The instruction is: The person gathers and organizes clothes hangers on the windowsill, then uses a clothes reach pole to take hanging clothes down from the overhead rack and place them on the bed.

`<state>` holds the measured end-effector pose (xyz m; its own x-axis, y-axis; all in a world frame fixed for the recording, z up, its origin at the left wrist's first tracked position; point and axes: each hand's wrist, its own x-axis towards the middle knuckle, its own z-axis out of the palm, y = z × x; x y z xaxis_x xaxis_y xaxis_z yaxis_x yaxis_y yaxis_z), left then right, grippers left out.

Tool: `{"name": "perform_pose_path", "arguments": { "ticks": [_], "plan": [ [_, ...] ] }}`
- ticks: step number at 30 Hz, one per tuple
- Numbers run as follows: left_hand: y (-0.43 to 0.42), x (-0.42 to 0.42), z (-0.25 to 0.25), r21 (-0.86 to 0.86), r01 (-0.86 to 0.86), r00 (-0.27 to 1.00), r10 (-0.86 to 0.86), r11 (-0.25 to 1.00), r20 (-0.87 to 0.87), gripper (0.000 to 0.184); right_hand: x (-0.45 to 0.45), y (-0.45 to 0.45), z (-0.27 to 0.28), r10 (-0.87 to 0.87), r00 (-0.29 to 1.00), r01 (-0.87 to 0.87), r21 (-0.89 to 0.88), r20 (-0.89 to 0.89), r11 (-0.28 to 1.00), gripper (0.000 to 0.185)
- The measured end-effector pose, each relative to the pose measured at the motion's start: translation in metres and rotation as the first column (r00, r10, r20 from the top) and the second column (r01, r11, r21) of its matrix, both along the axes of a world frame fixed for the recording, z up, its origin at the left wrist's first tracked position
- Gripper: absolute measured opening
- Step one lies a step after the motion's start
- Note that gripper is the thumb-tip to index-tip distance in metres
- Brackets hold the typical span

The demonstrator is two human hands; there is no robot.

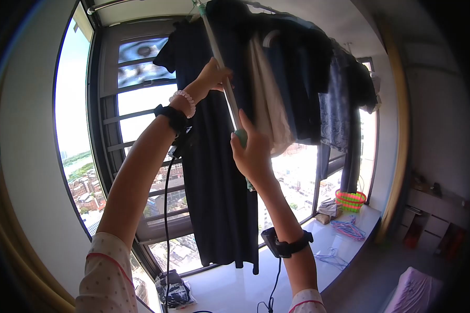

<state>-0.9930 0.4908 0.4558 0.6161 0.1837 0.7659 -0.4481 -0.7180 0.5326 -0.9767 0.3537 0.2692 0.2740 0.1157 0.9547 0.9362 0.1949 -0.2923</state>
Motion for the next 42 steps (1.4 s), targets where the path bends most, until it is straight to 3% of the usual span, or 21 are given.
{"name": "perform_pose_path", "arguments": {
  "ticks": [3, 5, 6, 7, 9, 10, 13, 17, 18, 21, 23, 24, 27, 29, 32, 34, 35, 37, 40, 42],
  "plan": [
    [0.0, 0.014, 0.02, 0.0, -0.03, 1.0, 0.03, 1.0, -0.007, 0.043, 0.018, -0.001, 0.018, -0.056, 0.998, 0.055, 0.032, 0.04, 0.998, 0.047],
    [-0.001, 0.02, 0.036, -0.008, -0.029, 1.0, 0.029, 1.0, -0.001, 0.045, 0.029, -0.005, 0.032, -0.008, 0.997, 0.004, -0.061, -0.07, 0.998, 0.049],
    [0.031, 0.043, 0.054, 0.046, 0.143, 0.989, -0.142, 0.989, -0.028, 0.041, 0.028, -0.01, 0.04, 0.027, 0.993, -0.037, -0.083, -0.112, 0.996, 0.049],
    [0.03, 0.044, 0.056, 0.041, 0.142, 0.989, -0.141, 0.989, -0.034, 0.041, 0.031, -0.012, 0.047, 0.028, 0.993, -0.039, -0.086, -0.119, 0.996, 0.049],
    [0.018, 0.04, 0.059, -0.013, 0.021, 0.994, -0.02, 1.0, 0.11, 0.038, 0.033, -0.017, 0.058, 0.046, 0.996, -0.041, -0.064, 0.078, 0.997, 0.053],
    [0.01, 0.039, 0.059, -0.055, -0.082, 0.99, 0.087, 0.995, 0.112, 0.039, 0.032, -0.022, 0.062, 0.024, 0.996, -0.018, -0.072, 0.086, 0.997, 0.053],
    [-0.002, 0.036, 0.048, -0.151, -0.101, 0.961, 0.136, 0.983, 0.241, 0.039, 0.027, -0.034, 0.067, 0.018, 0.995, -0.007, -0.112, 0.097, 0.994, 0.051],
    [0.003, 0.033, 0.039, -0.084, -0.055, 0.94, 0.08, 0.995, 0.332, 0.036, 0.014, -0.05, 0.064, 0.028, 0.995, -0.011, -0.163, 0.098, 0.987, 0.05],
    [-0.001, 0.033, 0.031, -0.117, -0.061, 0.9, 0.105, 0.991, 0.422, 0.03, 0.013, -0.05, 0.058, -0.007, 0.992, 0.024, -0.128, 0.125, 0.991, 0.05],
    [-0.031, 0.015, -0.003, -0.153, 0.018, 0.876, 0.058, 0.988, 0.478, 0.025, 0.008, -0.055, 0.036, -0.073, 0.979, 0.085, -0.06, 0.19, 0.995, 0.051],
    [-0.04, 0.007, -0.019, -0.105, 0.003, 0.895, 0.045, 0.994, 0.444, 0.028, 0.003, -0.064, 0.017, 0.012, 0.994, -0.001, -0.1, 0.11, 0.995, 0.05],
    [-0.045, 0.002, -0.027, -0.097, -0.004, 0.899, 0.046, 0.995, 0.435, 0.021, -0.006, -0.07, 0.013, 0.057, 0.998, -0.053, -0.121, 0.03, 0.991, 0.047],
    [-0.052, -0.004, -0.038, -0.086, -0.041, 0.912, 0.073, 0.995, 0.403, 0.013, 0.004, -0.058, -0.006, 0.055, 0.983, -0.062, 0.033, 0.176, 0.998, 0.047],
    [-0.046, 0.0, -0.038, 0.011, -0.122, 0.902, 0.106, 0.992, 0.417, 0.038, 0.006, -0.06, -0.006, 0.078, 0.99, -0.078, -0.008, 0.114, 0.997, 0.047],
    [-0.038, 0.008, -0.025, -0.024, -0.073, 0.884, 0.076, 0.997, 0.461, 0.04, 0.01, -0.062, 0.011, 0.001, 0.983, 0.004, -0.029, 0.182, 1.0, 0.05],
    [-0.036, 0.002, -0.013, -0.023, -0.104, 0.895, 0.104, 0.994, 0.434, 0.038, 0.003, -0.067, 0.032, -0.022, 0.992, 0.047, -0.197, 0.127, 0.979, 0.049],
    [-0.034, 0.0, -0.006, -0.012, -0.12, 0.894, 0.113, 0.993, 0.434, 0.038, 0.008, -0.06, 0.039, -0.026, 0.992, 0.051, -0.193, 0.127, 0.98, 0.049],
    [-0.02, 0.004, 0.014, 0.019, -0.176, 0.889, 0.151, 0.984, 0.432, 0.057, 0.018, -0.046, 0.049, -0.022, 0.95, 0.005, 0.055, 0.311, 0.998, 0.046],
    [0.009, 0.022, 0.035, -0.051, -0.204, 0.902, 0.208, 0.978, 0.378, 0.068, 0.016, -0.042, 0.053, 0.051, 0.983, -0.046, -0.032, 0.175, 0.998, 0.045],
    [0.031, 0.03, 0.046, -0.047, -0.233, 0.96, 0.238, 0.971, 0.149, 0.076, 0.014, -0.035, 0.051, 0.08, 0.99, -0.075, -0.052, 0.119, 0.996, 0.045]
  ]
}}
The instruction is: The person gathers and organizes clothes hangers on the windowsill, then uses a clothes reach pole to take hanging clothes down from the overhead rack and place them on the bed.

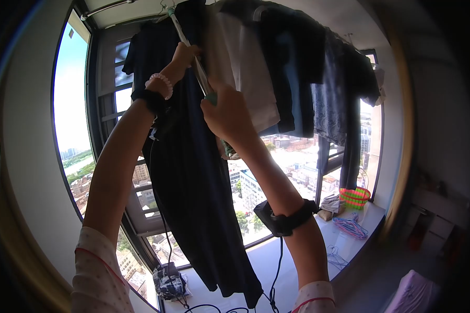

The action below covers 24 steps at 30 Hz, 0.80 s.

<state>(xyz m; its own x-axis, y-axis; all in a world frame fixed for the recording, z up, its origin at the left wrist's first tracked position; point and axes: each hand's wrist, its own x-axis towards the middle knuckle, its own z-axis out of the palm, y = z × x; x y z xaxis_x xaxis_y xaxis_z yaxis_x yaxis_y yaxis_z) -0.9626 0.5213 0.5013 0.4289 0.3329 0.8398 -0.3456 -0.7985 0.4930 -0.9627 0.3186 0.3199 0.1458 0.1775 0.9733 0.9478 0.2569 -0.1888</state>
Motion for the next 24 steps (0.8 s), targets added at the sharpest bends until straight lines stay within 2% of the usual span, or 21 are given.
{"name": "perform_pose_path", "arguments": {
  "ticks": [1, 3, 5, 9, 11, 12, 13, 15, 17, 19, 20, 21, 23, 24],
  "plan": [
    [-0.011, -0.011, -0.01, -0.003, -0.003, 1.0, 0.003, 1.0, 0.001, 0.076, 0.0, 0.005, -0.006, 0.006, 0.999, -0.007, -0.029, -0.046, 1.0, 0.048],
    [-0.038, -0.024, -0.027, 0.105, -0.025, 0.989, 0.04, 0.994, -0.145, 0.084, -0.003, 0.006, -0.014, 0.011, 0.996, -0.015, -0.051, -0.083, 0.999, 0.051],
    [-0.037, -0.004, -0.029, 0.098, -0.02, 0.998, 0.026, 0.995, -0.063, 0.089, -0.004, -0.003, -0.024, 0.087, 0.979, -0.09, -0.007, -0.182, 0.996, 0.048],
    [-0.064, 0.011, -0.021, 0.073, 0.041, 0.997, -0.036, 0.997, -0.069, 0.088, 0.007, -0.016, -0.02, -0.023, 0.985, 0.025, 0.008, -0.169, 1.0, 0.047],
    [-0.077, 0.011, -0.023, 0.11, 0.111, 0.993, -0.105, 0.988, -0.059, 0.077, 0.002, -0.023, -0.023, -0.082, 0.985, 0.086, 0.02, -0.15, 0.996, 0.048],
    [-0.08, 0.014, -0.027, 0.089, 0.17, 0.985, -0.171, 0.981, 0.002, 0.053, 0.004, -0.022, -0.027, -0.126, 0.987, 0.131, 0.041, -0.097, 0.991, 0.048],
    [-0.082, 0.017, -0.033, 0.088, 0.173, 0.985, -0.173, 0.981, -0.004, 0.053, 0.005, -0.023, -0.03, -0.172, 0.984, 0.174, 0.065, -0.045, 0.983, 0.048],
    [-0.084, 0.018, -0.053, 0.035, 0.383, 0.913, -0.384, 0.923, 0.138, 0.027, 0.007, -0.024, -0.041, -0.239, 0.969, 0.239, -0.002, -0.067, 0.971, 0.049],
    [-0.09, 0.014, -0.07, -0.011, 0.414, 0.907, -0.412, 0.91, 0.093, 0.026, 0.016, -0.025, -0.062, -0.362, 0.929, 0.357, 0.079, 0.073, 0.931, 0.052],
    [-0.09, 0.011, -0.087, -0.051, 0.56, 0.828, -0.557, 0.827, 0.056, 0.03, 0.014, -0.029, -0.08, -0.378, 0.924, 0.377, 0.025, 0.061, 0.926, 0.056],
    [-0.089, 0.008, -0.094, -0.078, 0.604, 0.796, -0.606, 0.793, 0.011, 0.046, 0.011, -0.03, -0.088, -0.45, 0.89, 0.45, 0.021, 0.073, 0.893, 0.058],
    [-0.088, 0.009, -0.098, -0.073, 0.604, 0.797, -0.604, 0.794, 0.011, 0.046, 0.009, -0.032, -0.096, -0.52, 0.85, 0.52, 0.019, 0.083, 0.854, 0.059],
    [-0.085, 0.011, -0.106, -0.144, 0.683, 0.718, -0.694, 0.716, -0.047, 0.085, 0.004, -0.032, -0.108, -0.573, 0.816, 0.574, 0.013, 0.079, 0.819, 0.062],
    [-0.081, 0.016, -0.107, -0.16, 0.717, 0.679, -0.732, 0.678, -0.057, 0.099, 0.002, -0.03, -0.111, -0.591, 0.805, 0.592, -0.012, 0.053, 0.806, 0.062]
  ]
}}
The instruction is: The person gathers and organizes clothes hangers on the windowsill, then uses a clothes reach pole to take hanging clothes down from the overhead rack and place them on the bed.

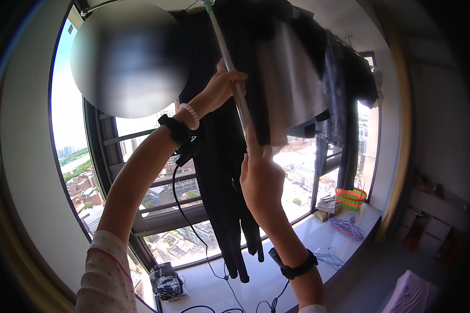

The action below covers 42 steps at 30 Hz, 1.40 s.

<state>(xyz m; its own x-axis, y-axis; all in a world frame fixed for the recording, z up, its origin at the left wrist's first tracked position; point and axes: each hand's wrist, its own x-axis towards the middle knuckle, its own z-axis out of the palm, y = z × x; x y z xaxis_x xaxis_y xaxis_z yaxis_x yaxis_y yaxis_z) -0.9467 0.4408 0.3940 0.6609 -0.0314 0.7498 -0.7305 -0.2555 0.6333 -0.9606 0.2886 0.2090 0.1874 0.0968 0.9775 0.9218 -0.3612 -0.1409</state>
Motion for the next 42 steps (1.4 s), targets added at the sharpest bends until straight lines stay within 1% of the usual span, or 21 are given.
{"name": "perform_pose_path", "arguments": {
  "ticks": [2, 3, 5, 6, 7, 8, 9, 11, 12, 13, 15, 16, 18, 21, 25, 31, 34, 37, 39, 41, 42],
  "plan": [
    [0.011, 0.01, 0.001, -0.04, 0.048, 0.999, -0.048, 0.998, 0.016, 0.099, -0.002, 0.007, -0.002, -0.026, 1.0, 0.026, 0.014, -0.013, 1.0, 0.061],
    [0.016, 0.014, 0.002, -0.078, 0.092, 0.995, -0.089, 0.993, 0.039, 0.1, -0.001, 0.013, -0.003, 0.06, 0.998, -0.058, 0.089, -0.023, 0.994, 0.056],
    [0.014, 0.01, 0.002, -0.178, 0.055, 0.998, -0.049, 0.982, 0.04, 0.092, 0.019, 0.036, -0.001, 0.251, 0.949, -0.29, 0.211, 0.191, 0.934, 0.053],
    [0.02, 0.011, 0.006, -0.221, 0.232, 0.972, -0.219, 0.947, 0.08, 0.086, 0.011, 0.034, 0.009, 0.253, 0.949, -0.29, 0.209, 0.19, 0.934, 0.053],
    [0.023, 0.013, 0.009, -0.255, 0.4, 0.916, -0.381, 0.88, 0.125, 0.081, -0.006, 0.028, 0.023, 0.628, 0.75, -0.602, 0.18, -0.209, 0.778, 0.052],
    [0.018, 0.009, 0.01, -0.303, 0.367, 0.93, -0.335, 0.879, 0.153, 0.036, -0.018, 0.027, 0.03, 0.778, 0.302, -0.805, 0.29, -0.551, 0.517, 0.052],
    [0.023, 0.012, 0.011, -0.305, 0.369, 0.929, -0.338, 0.878, 0.15, 0.036, -0.02, 0.035, 0.029, 0.777, 0.302, -0.803, 0.292, -0.552, 0.52, 0.052],
    [0.042, 0.021, 0.014, -0.328, 0.446, 0.891, -0.446, 0.833, 0.08, 0.035, -0.015, 0.06, 0.02, 0.644, 0.718, -0.616, 0.191, -0.263, 0.764, 0.054],
    [0.048, 0.025, 0.01, -0.356, 0.419, 0.902, -0.428, 0.835, 0.057, 0.039, 0.001, 0.084, 0.008, 0.532, 0.845, -0.515, 0.19, -0.054, 0.836, 0.059],
    [0.057, 0.025, 0.008, -0.249, 0.392, 0.917, -0.398, 0.886, 0.031, 0.06, 0.01, 0.093, 0.0, 0.525, 0.85, -0.507, 0.197, -0.05, 0.839, 0.059],
    [0.054, 0.019, 0.011, -0.212, -0.025, 0.993, -0.001, 0.977, -0.122, 0.043, 0.02, 0.109, -0.017, 0.22, 0.967, -0.201, 0.147, -0.127, 0.969, 0.062],
    [0.056, 0.024, 0.014, -0.207, -0.017, 0.993, -0.008, 0.978, -0.118, 0.043, 0.026, 0.114, -0.022, 0.155, 0.976, -0.143, 0.085, -0.155, 0.986, 0.063],
    [0.062, 0.034, 0.019, -0.18, -0.223, 0.951, 0.173, 0.958, -0.256, 0.03, 0.03, 0.123, -0.024, 0.115, 0.984, -0.101, 0.106, -0.134, 0.989, 0.063],
    [0.078, 0.046, 0.02, -0.196, -0.226, 0.968, 0.198, 0.954, -0.154, 0.023, 0.03, 0.135, -0.02, 0.086, 0.985, -0.067, 0.131, -0.149, 0.989, 0.061],
    [0.084, 0.051, 0.037, -0.221, -0.084, 0.985, 0.047, 0.972, -0.167, 0.021, 0.046, 0.139, -0.003, 0.115, 0.986, -0.099, 0.132, -0.119, 0.986, 0.06],
    [0.091, 0.043, 0.068, -0.168, -0.165, 0.975, 0.135, 0.972, -0.178, 0.019, 0.071, 0.134, 0.02, 0.302, 0.953, -0.295, 0.143, -0.031, 0.945, 0.062],
    [0.123, 0.032, 0.071, -0.332, -0.08, 0.997, 0.071, 0.94, -0.041, 0.026, 0.045, 0.134, -0.023, 0.606, 0.795, -0.595, 0.222, 0.023, 0.772, 0.056],
    [0.132, 0.019, 0.068, -0.561, 0.016, 0.998, 0.026, 0.828, 0.066, 0.02, 0.015, 0.135, -0.098, 0.738, 0.65, -0.703, 0.227, -0.18, 0.674, 0.052],
    [0.14, 0.014, 0.057, -0.492, -0.101, 0.988, 0.144, 0.865, 0.05, 0.017, 0.009, 0.139, -0.137, 0.762, 0.603, -0.725, 0.235, -0.236, 0.647, 0.049],
    [0.153, 0.023, 0.047, -0.19, -0.223, 0.97, 0.237, 0.956, 0.05, 0.017, 0.015, 0.142, -0.159, 0.735, 0.61, -0.698, 0.238, -0.297, 0.675, 0.041],
    [0.126, 0.013, 0.039, -0.209, -0.3, 0.945, 0.32, 0.931, 0.067, 0.018, 0.017, 0.14, -0.159, 0.738, 0.584, -0.703, 0.243, -0.338, 0.668, 0.034]
  ]
}}
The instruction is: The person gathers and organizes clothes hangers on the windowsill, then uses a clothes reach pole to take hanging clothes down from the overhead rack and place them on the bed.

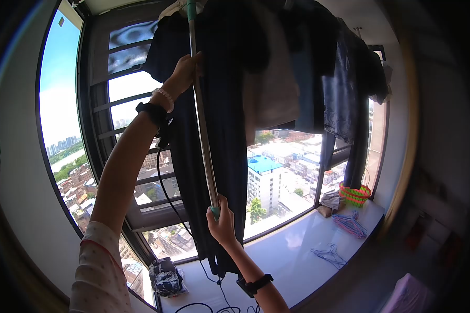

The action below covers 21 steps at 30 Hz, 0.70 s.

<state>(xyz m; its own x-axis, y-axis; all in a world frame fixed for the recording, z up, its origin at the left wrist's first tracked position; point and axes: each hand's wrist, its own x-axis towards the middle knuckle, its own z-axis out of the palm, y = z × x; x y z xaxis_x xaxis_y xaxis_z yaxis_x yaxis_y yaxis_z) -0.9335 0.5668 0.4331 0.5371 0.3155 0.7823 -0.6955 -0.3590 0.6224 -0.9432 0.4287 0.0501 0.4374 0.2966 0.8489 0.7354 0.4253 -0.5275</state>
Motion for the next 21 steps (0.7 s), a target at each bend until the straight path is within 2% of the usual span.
{"name": "perform_pose_path", "arguments": {
  "ticks": [1, 3, 4, 5, 7, 9, 10, 11, 12, 13, 14, 15, 17, 19, 21],
  "plan": [
    [-0.012, -0.007, 0.006, 0.0, -0.002, 1.0, 0.002, 1.0, 0.003, 0.018, 0.003, 0.0, 0.004, 0.002, 1.0, -0.002, 0.0, 0.003, 1.0, 0.034],
    [-0.024, -0.012, 0.013, 0.068, -0.159, 0.986, 0.162, 0.985, -0.037, 0.019, 0.008, -0.001, 0.017, 0.181, 0.976, -0.196, -0.126, -0.117, 0.973, 0.032],
    [-0.017, -0.013, 0.027, 0.226, -0.099, 0.991, 0.116, 0.969, -0.063, 0.018, 0.007, -0.005, 0.028, 0.202, 0.97, -0.219, -0.13, -0.133, 0.967, 0.037],
    [-0.013, -0.01, 0.034, 0.227, -0.104, 0.992, 0.118, 0.968, -0.051, 0.018, 0.005, -0.01, 0.041, 0.204, 0.971, -0.219, -0.129, -0.122, 0.967, 0.037],
    [-0.034, -0.018, 0.035, 0.11, -0.154, 0.984, 0.163, 0.982, -0.071, 0.022, 0.003, -0.025, 0.063, 0.202, 0.973, -0.212, -0.079, -0.114, 0.974, 0.045],
    [-0.043, -0.023, 0.028, 0.161, -0.122, 0.99, 0.131, 0.979, -0.048, 0.025, 0.008, -0.033, 0.08, 0.14, 0.987, -0.148, -0.111, -0.078, 0.983, 0.051],
    [-0.045, -0.023, 0.024, 0.203, -0.089, 0.995, 0.097, 0.975, -0.03, 0.029, 0.017, -0.027, 0.082, -0.042, 0.99, 0.034, 0.059, 0.137, 0.998, 0.051],
    [-0.048, -0.022, 0.021, 0.208, -0.083, 0.996, 0.09, 0.975, -0.027, 0.029, 0.023, -0.025, 0.086, -0.253, 0.916, 0.174, 0.259, 0.313, 0.95, 0.052],
    [-0.049, -0.022, 0.019, 0.149, -0.06, 0.991, 0.077, 0.987, -0.108, 0.029, 0.017, -0.045, 0.097, -0.098, 0.98, 0.095, 0.027, 0.172, 0.995, 0.053],
    [-0.043, -0.017, 0.018, 0.086, -0.042, 0.981, 0.058, 0.995, -0.187, 0.03, 0.021, -0.048, 0.103, -0.098, 0.979, 0.092, 0.039, 0.18, 0.995, 0.052],
    [-0.038, -0.009, 0.018, 0.044, 0.055, 0.965, -0.042, 0.998, -0.259, 0.031, 0.022, -0.054, 0.11, -0.112, 0.98, 0.115, -0.004, 0.167, 0.993, 0.052],
    [-0.046, -0.01, 0.017, 0.046, 0.058, 0.965, -0.044, 0.997, -0.258, 0.031, 0.019, -0.061, 0.116, -0.128, 0.98, 0.136, -0.047, 0.15, 0.99, 0.051],
    [-0.068, -0.004, 0.013, 0.065, -0.147, 0.964, 0.158, 0.987, -0.214, 0.033, 0.028, -0.063, 0.12, -0.179, 0.965, 0.18, 0.011, 0.191, 0.984, 0.051],
    [-0.077, -0.001, 0.009, 0.12, -0.173, 0.957, 0.195, 0.978, -0.214, 0.034, 0.03, -0.069, 0.124, -0.268, 0.938, 0.274, 0.001, 0.219, 0.962, 0.051],
    [-0.092, -0.01, -0.002, 0.173, -0.204, 0.948, 0.238, 0.964, -0.212, 0.035, 0.03, -0.076, 0.127, -0.284, 0.93, 0.29, 0.01, 0.234, 0.957, 0.052]
  ]
}}
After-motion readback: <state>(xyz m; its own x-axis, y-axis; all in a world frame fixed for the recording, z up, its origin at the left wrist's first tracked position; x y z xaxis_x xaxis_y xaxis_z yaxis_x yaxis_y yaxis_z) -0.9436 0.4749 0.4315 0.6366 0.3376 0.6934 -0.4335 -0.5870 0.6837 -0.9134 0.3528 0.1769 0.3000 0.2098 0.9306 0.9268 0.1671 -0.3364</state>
